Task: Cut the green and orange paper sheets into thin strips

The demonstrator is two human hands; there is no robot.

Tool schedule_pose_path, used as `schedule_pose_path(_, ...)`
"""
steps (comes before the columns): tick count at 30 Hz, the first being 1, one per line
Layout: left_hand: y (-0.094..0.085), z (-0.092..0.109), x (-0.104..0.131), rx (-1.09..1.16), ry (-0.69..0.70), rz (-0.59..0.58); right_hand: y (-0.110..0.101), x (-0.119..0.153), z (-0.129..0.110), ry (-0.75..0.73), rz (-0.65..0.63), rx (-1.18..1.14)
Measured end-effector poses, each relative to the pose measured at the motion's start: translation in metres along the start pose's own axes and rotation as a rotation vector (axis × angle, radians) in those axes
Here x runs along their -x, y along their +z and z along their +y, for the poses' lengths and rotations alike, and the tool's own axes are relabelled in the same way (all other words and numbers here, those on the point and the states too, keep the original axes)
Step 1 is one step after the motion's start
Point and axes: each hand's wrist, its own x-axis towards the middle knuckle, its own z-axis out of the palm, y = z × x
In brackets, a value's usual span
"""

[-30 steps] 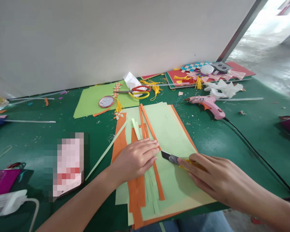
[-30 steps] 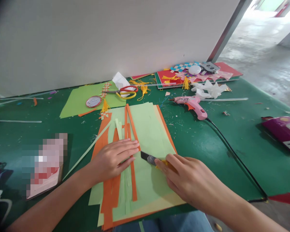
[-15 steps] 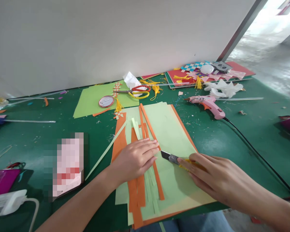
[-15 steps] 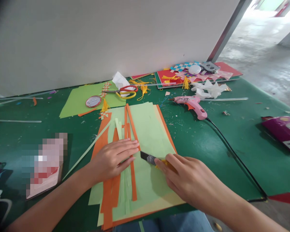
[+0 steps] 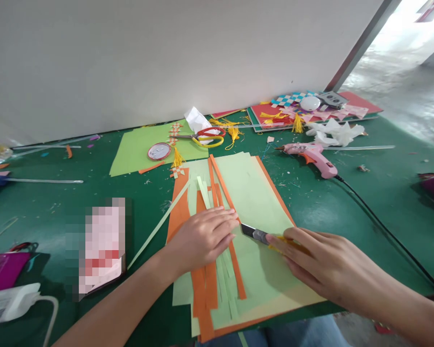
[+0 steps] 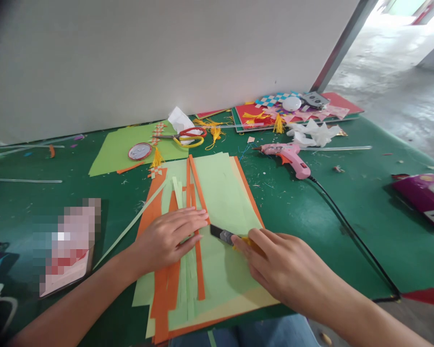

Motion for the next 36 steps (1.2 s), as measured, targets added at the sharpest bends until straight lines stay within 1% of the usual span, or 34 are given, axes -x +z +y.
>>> schedule_pose_path(21, -0.0032, -0.0016, -0.0016, -0.034, 0.047, -0.011, -0.0011, -0.0023, -0.0002, -0.005, 0.026, 0.008)
schedule_pose_path(33, -0.0022, -0.0027, -0.0008, -0.005, 0.042, 0.002, -0.0026, 0.0047, -0.0004, 0.009, 0.001, -0.009)
schedule_pose_path(36, -0.002, -0.0029, -0.0011, 0.001, 0.037, -0.013, -0.0025, 0.0045, -0.0012, 0.006, -0.002, -0.019)
